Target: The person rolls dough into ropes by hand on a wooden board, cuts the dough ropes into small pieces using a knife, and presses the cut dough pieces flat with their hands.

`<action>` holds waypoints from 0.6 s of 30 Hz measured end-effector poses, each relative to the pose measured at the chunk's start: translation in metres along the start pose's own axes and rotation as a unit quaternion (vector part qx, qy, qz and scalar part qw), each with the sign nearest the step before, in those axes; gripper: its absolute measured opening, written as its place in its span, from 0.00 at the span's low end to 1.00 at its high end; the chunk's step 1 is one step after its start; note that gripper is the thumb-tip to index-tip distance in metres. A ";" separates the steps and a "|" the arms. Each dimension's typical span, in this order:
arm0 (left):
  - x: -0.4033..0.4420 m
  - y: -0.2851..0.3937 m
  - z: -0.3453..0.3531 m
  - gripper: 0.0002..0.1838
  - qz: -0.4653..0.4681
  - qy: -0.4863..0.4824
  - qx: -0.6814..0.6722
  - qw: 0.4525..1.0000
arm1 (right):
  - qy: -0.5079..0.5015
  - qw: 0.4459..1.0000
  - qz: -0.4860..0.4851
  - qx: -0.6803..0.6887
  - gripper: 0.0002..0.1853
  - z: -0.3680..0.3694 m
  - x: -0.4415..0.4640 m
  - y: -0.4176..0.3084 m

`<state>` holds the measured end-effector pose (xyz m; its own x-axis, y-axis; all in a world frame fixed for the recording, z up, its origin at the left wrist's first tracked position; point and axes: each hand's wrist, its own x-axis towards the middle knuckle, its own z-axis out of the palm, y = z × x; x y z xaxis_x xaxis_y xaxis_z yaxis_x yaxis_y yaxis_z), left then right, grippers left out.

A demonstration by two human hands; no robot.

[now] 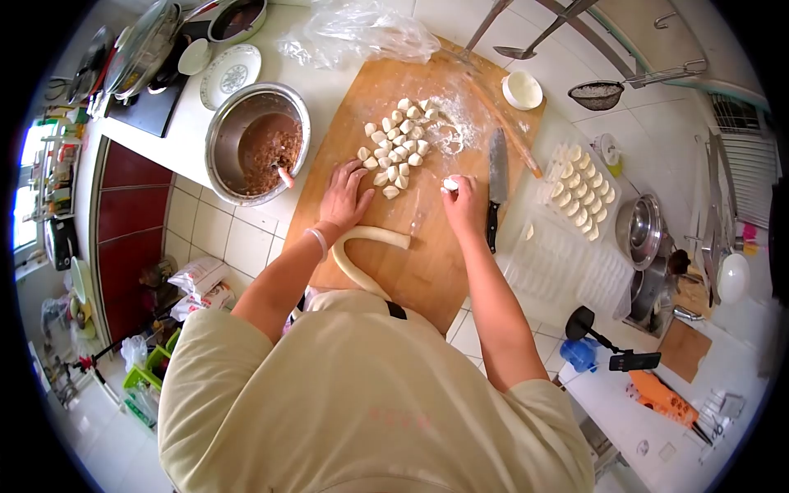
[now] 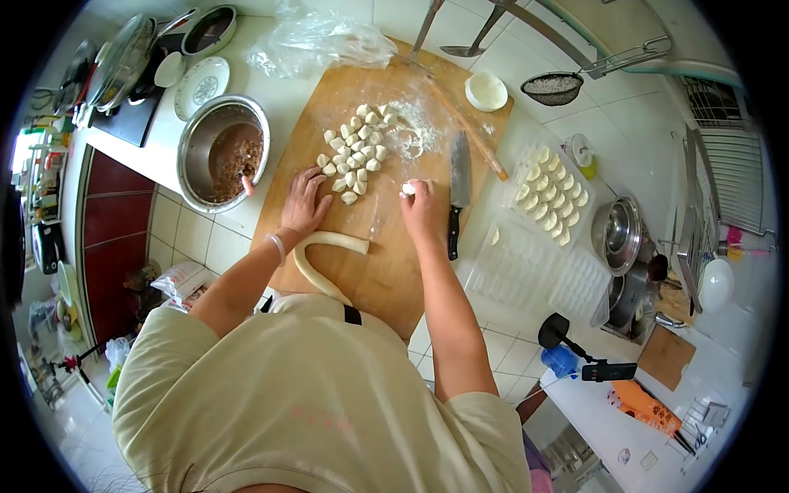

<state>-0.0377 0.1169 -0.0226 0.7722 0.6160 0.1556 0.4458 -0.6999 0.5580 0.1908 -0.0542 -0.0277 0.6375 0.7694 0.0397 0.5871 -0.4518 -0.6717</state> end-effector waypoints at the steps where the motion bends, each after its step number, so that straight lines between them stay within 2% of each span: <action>1: -0.001 0.000 0.000 0.23 -0.001 0.001 0.001 1.000 | 0.000 1.000 -0.002 0.001 0.17 0.001 0.000 0.000; 4: 0.000 -0.001 0.000 0.22 0.008 0.009 -0.006 1.000 | 0.009 1.000 -0.014 -0.006 0.19 -0.001 0.004 -0.008; 7: 0.001 0.001 -0.001 0.23 0.013 0.013 0.007 1.000 | 0.008 0.999 -0.019 -0.025 0.15 -0.004 0.003 -0.007; 9: 0.000 0.002 -0.002 0.23 0.009 0.012 -0.005 1.000 | -0.042 0.999 -0.032 -0.006 0.16 -0.003 0.004 -0.001; 18: -0.001 0.001 -0.001 0.24 0.006 0.010 -0.009 1.000 | -0.036 0.997 -0.066 0.004 0.18 0.000 0.001 0.006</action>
<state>-0.0384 0.1159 -0.0217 0.7678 0.6155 0.1780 0.4289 -0.7002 0.5708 0.1952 -0.0565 -0.0317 0.5174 0.8525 0.0739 0.6590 -0.3418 -0.6700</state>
